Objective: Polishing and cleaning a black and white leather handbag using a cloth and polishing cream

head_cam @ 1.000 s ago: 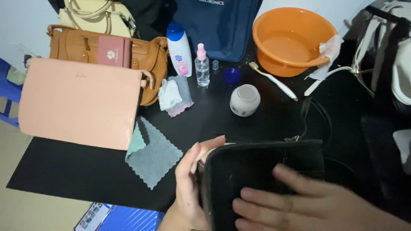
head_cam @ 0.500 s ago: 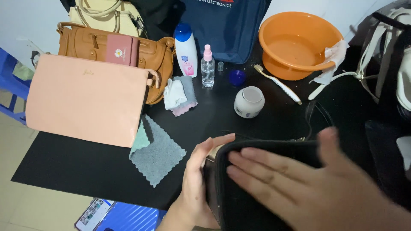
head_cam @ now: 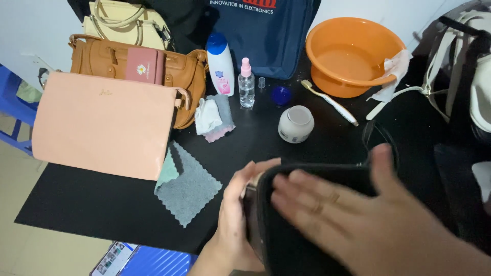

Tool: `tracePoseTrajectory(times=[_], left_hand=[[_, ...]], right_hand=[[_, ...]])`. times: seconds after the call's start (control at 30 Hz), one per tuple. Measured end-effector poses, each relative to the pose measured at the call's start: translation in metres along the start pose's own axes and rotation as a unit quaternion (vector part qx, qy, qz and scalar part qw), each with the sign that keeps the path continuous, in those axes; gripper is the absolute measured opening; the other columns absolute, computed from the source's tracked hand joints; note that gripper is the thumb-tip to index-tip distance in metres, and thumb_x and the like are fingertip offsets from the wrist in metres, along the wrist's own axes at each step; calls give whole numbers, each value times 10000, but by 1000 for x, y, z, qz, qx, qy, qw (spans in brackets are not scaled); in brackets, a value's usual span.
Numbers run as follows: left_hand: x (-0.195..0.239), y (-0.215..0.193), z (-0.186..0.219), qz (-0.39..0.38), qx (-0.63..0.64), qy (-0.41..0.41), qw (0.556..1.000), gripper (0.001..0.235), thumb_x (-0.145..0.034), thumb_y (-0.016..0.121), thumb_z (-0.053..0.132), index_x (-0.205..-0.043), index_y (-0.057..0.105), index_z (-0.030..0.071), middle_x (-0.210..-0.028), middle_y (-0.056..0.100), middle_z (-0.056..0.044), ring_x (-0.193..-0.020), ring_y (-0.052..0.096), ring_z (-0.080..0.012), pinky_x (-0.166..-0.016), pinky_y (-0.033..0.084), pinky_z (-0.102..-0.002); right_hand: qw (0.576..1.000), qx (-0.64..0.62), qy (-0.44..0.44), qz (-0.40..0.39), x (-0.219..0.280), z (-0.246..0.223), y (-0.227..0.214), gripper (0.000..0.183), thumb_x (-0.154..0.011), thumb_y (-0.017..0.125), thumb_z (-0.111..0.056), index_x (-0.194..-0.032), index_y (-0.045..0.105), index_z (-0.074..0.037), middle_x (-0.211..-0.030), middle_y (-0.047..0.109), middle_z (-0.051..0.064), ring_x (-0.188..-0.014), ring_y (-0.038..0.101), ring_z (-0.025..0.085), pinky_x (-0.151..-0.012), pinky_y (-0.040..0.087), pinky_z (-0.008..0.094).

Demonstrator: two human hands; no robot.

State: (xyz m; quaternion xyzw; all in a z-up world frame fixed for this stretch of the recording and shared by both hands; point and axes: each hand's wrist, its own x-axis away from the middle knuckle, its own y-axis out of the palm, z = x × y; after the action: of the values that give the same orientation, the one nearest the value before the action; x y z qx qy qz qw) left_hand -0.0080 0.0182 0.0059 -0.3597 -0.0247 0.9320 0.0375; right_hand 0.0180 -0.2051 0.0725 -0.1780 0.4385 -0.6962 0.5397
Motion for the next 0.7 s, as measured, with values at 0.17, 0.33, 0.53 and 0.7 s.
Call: tracePoseTrajectory(times=[0.17,0.33,0.53,0.7], left_hand=[[10,3,-14,51,29,-29,998,584,-1094,494,261,-1546,227,4,-1441,582,-307,-1351,616,-334,-1206,438,-407],[8,10,-20,59,44,12,997,789,-1051,625,225,-1573,106,-61,-1487,501,-343,-1426,549,-415,-1262,438,-493],[9,14,-33,94,88,4,992,666,-1092,554,195,-1593,160,2,-1495,500,-282,-1440,528,-376,-1298,406,-503],[5,8,-18,34,-8,-12,999,651,-1075,537,206,-1555,162,-24,-1466,539,-336,-1418,567,-398,-1243,443,-470]], right_hand=[[987,-133,-81,46,7,5,-15,560,-1051,378,-418,-1584,357,-250,-1656,391,-55,-1517,373,49,-1172,253,628],[973,-222,-51,19,45,39,-27,454,-1084,311,-314,-1482,513,-233,-1518,591,-109,-1366,573,5,-1242,171,635],[992,-117,-39,-31,83,37,-28,524,-1123,136,-420,-1587,316,-256,-1613,406,-111,-1455,399,24,-1285,157,570],[987,-156,-25,12,73,9,-13,499,-1067,337,-340,-1536,431,-196,-1587,488,0,-1469,448,97,-1216,250,517]])
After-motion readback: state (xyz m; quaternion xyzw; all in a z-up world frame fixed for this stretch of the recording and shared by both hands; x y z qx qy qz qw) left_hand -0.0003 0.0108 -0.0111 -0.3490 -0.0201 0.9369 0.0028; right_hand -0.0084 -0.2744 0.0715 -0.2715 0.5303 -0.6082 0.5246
